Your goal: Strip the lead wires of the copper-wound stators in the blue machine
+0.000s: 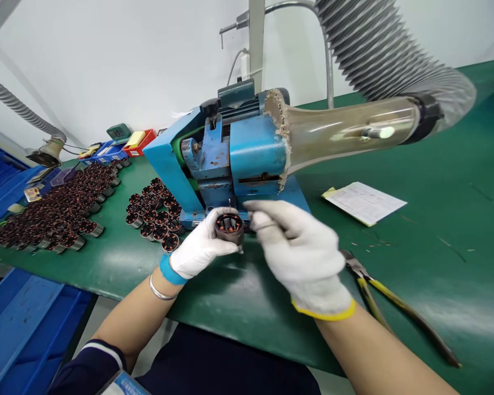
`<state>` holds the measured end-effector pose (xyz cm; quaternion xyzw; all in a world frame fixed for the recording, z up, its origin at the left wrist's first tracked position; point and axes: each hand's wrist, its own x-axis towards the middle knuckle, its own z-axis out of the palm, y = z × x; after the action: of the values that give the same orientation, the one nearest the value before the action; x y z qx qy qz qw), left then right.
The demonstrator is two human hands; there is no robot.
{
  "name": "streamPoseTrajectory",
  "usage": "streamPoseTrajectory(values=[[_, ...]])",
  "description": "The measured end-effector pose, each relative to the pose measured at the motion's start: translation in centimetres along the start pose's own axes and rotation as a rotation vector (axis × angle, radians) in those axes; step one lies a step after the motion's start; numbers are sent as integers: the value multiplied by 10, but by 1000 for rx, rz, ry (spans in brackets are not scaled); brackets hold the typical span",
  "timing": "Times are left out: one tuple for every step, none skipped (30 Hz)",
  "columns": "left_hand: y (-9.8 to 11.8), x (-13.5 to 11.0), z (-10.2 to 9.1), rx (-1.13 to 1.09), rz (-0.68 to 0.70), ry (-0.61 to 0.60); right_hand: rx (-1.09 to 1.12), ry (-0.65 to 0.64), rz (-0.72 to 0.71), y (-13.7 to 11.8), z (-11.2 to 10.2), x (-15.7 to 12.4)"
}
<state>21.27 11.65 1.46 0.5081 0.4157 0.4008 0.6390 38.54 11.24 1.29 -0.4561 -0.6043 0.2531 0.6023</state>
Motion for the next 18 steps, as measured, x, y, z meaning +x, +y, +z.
streamPoseTrajectory(values=[[-1, 0, 0, 57, 13, 28, 117, 117, 154, -1, -3, 4], [-2, 0, 1, 110, 39, 63, 222, 212, 262, -1, -5, 9], [-5, 0, 2, 150, 80, 105, 304, 268, 330, 0, -8, 14], [-7, 0, 3, 184, 134, 146, 329, 268, 390, 2, -10, 18], [-10, 0, 3, 218, 199, 192, 310, 205, 437, 4, -11, 21], [-12, 0, 4, 261, 270, 239, 253, 86, 472, 6, -10, 22], [-14, 0, 5, 317, 338, 280, 188, -64, 485, 8, -8, 20], [-16, -1, 5, 384, 404, 310, 141, -205, 468, 10, -3, 16], [-17, -1, 4, 456, 464, 331, 116, -313, 425, 10, 3, 11], [-18, -1, 4, 521, 515, 344, 126, -345, 370, 11, 9, 4], [-19, 0, 3, 574, 556, 347, 143, -335, 324, 11, 15, -2], [-19, 0, 2, 613, 586, 342, 152, -295, 292, 11, 20, -7], [-19, 1, 1, 638, 605, 338, 147, -248, 272, 11, 23, -11], [-18, 2, 0, 654, 615, 332, 125, -212, 257, 11, 25, -13], [-18, 3, -1, 662, 611, 322, 98, -190, 236, 11, 25, -14], [-17, 3, -1, 661, 603, 309, 68, -180, 207, 10, 24, -13], [-16, 3, -1, 654, 586, 296, 37, -183, 171, 9, 21, -11], [-15, 3, -1, 640, 566, 284, 15, -197, 136, 8, 18, -9]])
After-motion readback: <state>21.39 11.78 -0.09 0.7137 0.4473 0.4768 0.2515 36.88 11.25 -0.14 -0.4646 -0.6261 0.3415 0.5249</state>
